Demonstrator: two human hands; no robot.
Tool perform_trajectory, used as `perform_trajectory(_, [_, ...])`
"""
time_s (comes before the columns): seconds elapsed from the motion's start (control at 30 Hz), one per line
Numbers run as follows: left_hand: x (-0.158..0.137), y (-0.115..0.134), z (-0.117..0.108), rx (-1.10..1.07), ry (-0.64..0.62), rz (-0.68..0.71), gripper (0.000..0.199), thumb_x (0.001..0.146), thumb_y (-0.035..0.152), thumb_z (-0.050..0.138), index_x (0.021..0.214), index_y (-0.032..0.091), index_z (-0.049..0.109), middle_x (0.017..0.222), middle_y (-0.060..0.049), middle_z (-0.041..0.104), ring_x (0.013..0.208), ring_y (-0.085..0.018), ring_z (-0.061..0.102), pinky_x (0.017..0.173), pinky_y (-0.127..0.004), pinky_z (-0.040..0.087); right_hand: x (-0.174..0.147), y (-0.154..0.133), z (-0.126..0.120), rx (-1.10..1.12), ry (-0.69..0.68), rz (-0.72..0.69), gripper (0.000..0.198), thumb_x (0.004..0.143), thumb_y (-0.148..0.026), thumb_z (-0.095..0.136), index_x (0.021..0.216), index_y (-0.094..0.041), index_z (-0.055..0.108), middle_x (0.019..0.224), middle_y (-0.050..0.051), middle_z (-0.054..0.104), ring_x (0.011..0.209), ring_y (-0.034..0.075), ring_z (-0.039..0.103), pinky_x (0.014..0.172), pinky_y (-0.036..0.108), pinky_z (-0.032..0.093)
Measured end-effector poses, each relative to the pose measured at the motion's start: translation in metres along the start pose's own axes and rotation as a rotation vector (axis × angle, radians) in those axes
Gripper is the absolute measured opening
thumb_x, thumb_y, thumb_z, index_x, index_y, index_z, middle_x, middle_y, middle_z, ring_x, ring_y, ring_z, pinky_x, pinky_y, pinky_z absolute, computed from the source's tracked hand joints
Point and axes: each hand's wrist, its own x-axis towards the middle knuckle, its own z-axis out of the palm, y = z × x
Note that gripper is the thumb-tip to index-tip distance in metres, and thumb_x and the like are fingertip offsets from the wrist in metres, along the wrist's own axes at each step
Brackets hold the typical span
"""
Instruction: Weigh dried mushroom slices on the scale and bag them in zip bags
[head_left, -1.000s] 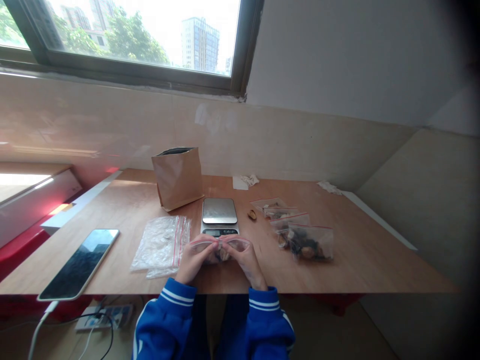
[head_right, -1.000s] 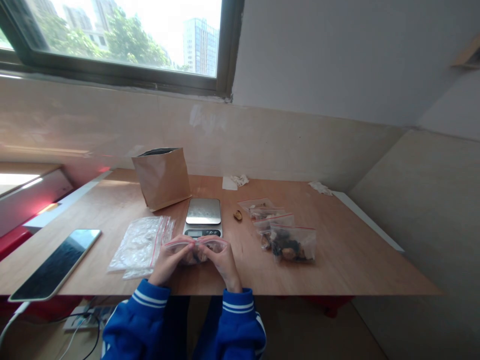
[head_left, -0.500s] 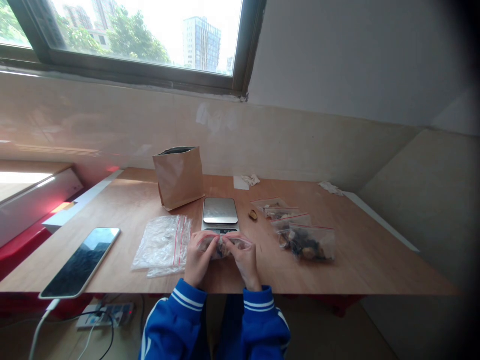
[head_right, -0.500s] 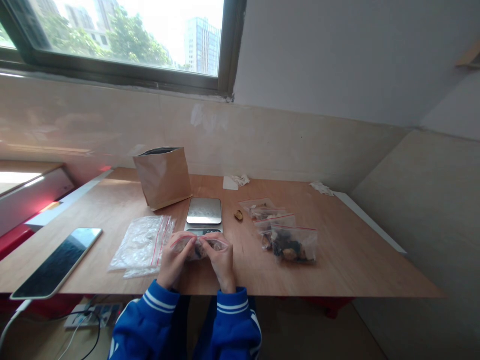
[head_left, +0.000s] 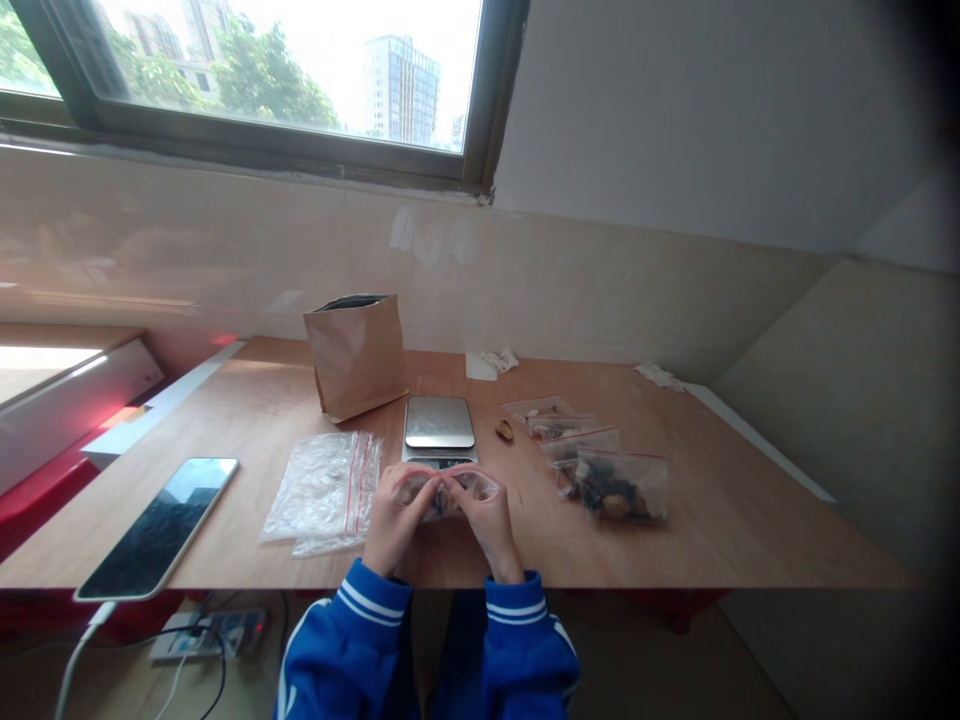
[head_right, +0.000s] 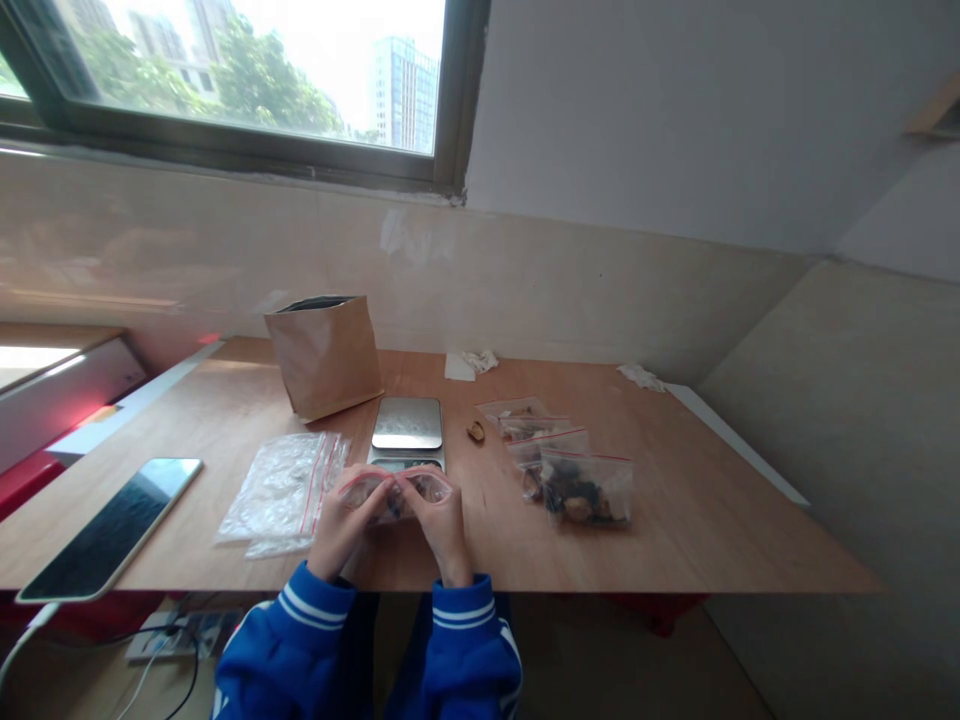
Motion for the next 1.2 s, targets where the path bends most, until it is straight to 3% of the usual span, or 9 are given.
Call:
perform_trajectory(0.3, [-0.005,0.011,0.010,0.127,0.154,0.015,0.015,0.083,0.034,0.059,0.082,0.021,0.066,0.084,-0.003,0.065,0.086,-0.019,0.057,0.081,-0.033,0.042,-0.002,-0.005,0.004,-0.020,0.115,-0.006,0.016,0.075,-0.031,0.069,0.074,-0.016,0.065,0.075,0.004,0.067,0.073,0.017,0.064,0.070,0.028,0.051])
perform_trajectory(0.43, [-0.004,0.013,0.007,0.147,0.157,-0.008,0.017,0.083,0.035,0.058,0.080,0.021,0.068,0.080,-0.003,0.066,0.083,-0.019,0.057,0.080,-0.033,0.041,-0.006,-0.006,0.008,0.021,0.186,0.000,0.020,0.076,-0.034,0.068,0.068,-0.016,0.063,0.070,0.003,0.065,0.068,0.017,0.062,0.066,0.028,0.050])
perform_trajectory(0.57, [-0.006,0.011,0.005,0.122,0.150,-0.057,0.019,0.082,0.037,0.058,0.078,0.022,0.069,0.080,-0.003,0.067,0.084,-0.020,0.058,0.081,-0.033,0.043,-0.008,-0.008,0.010,0.026,0.204,0.042,0.025,0.080,-0.038,0.063,0.069,-0.016,0.065,0.067,0.003,0.065,0.066,0.016,0.061,0.065,0.027,0.048])
perform_trajectory(0.77, [-0.006,0.007,0.010,-0.010,0.254,-0.201,0.030,0.082,0.044,0.055,0.076,0.018,0.069,0.077,-0.006,0.067,0.080,-0.020,0.061,0.078,-0.032,0.046,-0.008,-0.010,0.014,0.028,0.215,0.060,0.038,0.085,-0.047,0.054,0.064,-0.016,0.061,0.060,0.001,0.061,0.060,0.015,0.057,0.059,0.025,0.045])
perform_trajectory(0.93, [-0.002,0.010,0.004,-0.297,0.067,-0.410,0.049,0.083,0.057,0.046,0.076,0.015,0.070,0.071,-0.007,0.069,0.074,-0.022,0.064,0.071,-0.032,0.049,-0.007,-0.012,0.000,0.028,0.108,0.133,0.061,0.089,-0.062,0.028,0.070,-0.017,0.065,0.067,0.005,0.065,0.065,0.016,0.060,0.067,0.027,0.048])
perform_trajectory(1.03, [0.000,0.009,0.000,-0.356,-0.014,-0.535,0.064,0.084,0.065,0.034,0.077,0.014,0.072,0.070,-0.010,0.070,0.074,-0.024,0.065,0.071,-0.034,0.050,-0.007,-0.019,-0.015,-0.063,0.098,0.209,0.070,0.087,-0.068,0.020,0.064,-0.019,0.064,0.061,0.005,0.063,0.062,0.017,0.060,0.067,0.027,0.048])
perform_trajectory(1.13, [0.003,0.005,-0.003,-0.382,-0.115,-0.528,0.072,0.085,0.067,0.023,0.088,0.016,0.073,0.084,-0.011,0.072,0.088,-0.024,0.064,0.081,-0.035,0.048,-0.005,-0.029,-0.033,-0.108,0.098,0.230,0.071,0.086,-0.069,0.021,0.062,-0.019,0.064,0.058,0.006,0.063,0.062,0.019,0.061,0.067,0.028,0.048])
perform_trajectory(1.2, [0.006,0.001,-0.009,-0.407,-0.157,-0.498,0.076,0.086,0.065,0.014,0.098,0.016,0.071,0.093,-0.010,0.072,0.092,-0.024,0.064,0.083,-0.035,0.047,0.000,-0.033,-0.048,-0.134,0.168,0.227,0.073,0.086,-0.070,0.018,0.064,-0.018,0.065,0.060,0.007,0.064,0.066,0.020,0.062,0.069,0.028,0.048])
